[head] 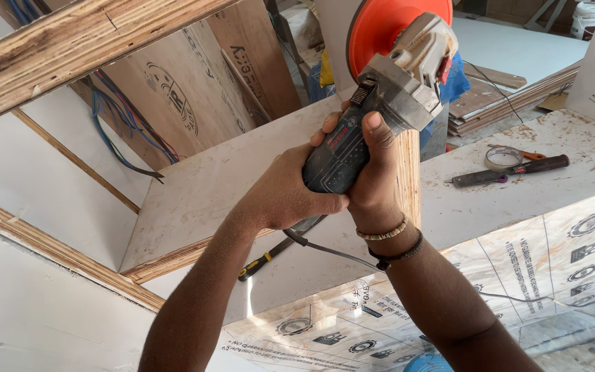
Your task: The person is using an angle grinder with a sanding disc to smooth the edges and corners of a wooden shelving unit.
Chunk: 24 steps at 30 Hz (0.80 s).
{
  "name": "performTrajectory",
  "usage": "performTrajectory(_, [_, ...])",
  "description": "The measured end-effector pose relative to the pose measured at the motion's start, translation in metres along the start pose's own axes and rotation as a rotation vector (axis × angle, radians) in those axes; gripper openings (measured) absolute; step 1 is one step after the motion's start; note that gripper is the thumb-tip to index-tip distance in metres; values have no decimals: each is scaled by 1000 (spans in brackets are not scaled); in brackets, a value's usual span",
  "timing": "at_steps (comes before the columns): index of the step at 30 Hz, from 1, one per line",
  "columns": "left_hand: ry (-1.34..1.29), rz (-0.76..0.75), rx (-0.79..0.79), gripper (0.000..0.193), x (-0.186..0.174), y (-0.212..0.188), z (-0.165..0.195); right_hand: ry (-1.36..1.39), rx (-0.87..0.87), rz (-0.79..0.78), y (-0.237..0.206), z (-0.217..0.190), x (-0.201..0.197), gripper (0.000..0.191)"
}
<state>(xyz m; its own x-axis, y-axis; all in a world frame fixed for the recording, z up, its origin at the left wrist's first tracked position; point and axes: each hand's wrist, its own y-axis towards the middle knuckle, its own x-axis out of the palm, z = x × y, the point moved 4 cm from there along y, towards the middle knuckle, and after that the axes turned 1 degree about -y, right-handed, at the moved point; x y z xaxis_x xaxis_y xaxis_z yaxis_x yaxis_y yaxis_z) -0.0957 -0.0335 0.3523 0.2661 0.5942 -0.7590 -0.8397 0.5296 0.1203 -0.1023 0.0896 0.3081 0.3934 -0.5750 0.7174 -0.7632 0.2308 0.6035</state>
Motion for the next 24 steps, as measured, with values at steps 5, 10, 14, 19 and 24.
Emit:
performTrajectory(5, [-4,23,27,69,-4,0,0,40,37,2,4,3,4,61])
performTrajectory(10, [17,43,-22,66,-7,-2,-1,33,36,-33,8,4,8,60])
performTrajectory(14, [-31,57,15,62,-9,-7,1,-21,19,-67,9,2,14,59])
performTrajectory(19, [-204,87,30,54,-11,-22,-1,-128,6,-135,5,4,24,60])
performTrajectory(24, [-114,5,9,52,-4,-39,-5,-28,-47,-91,-29,13,19,58])
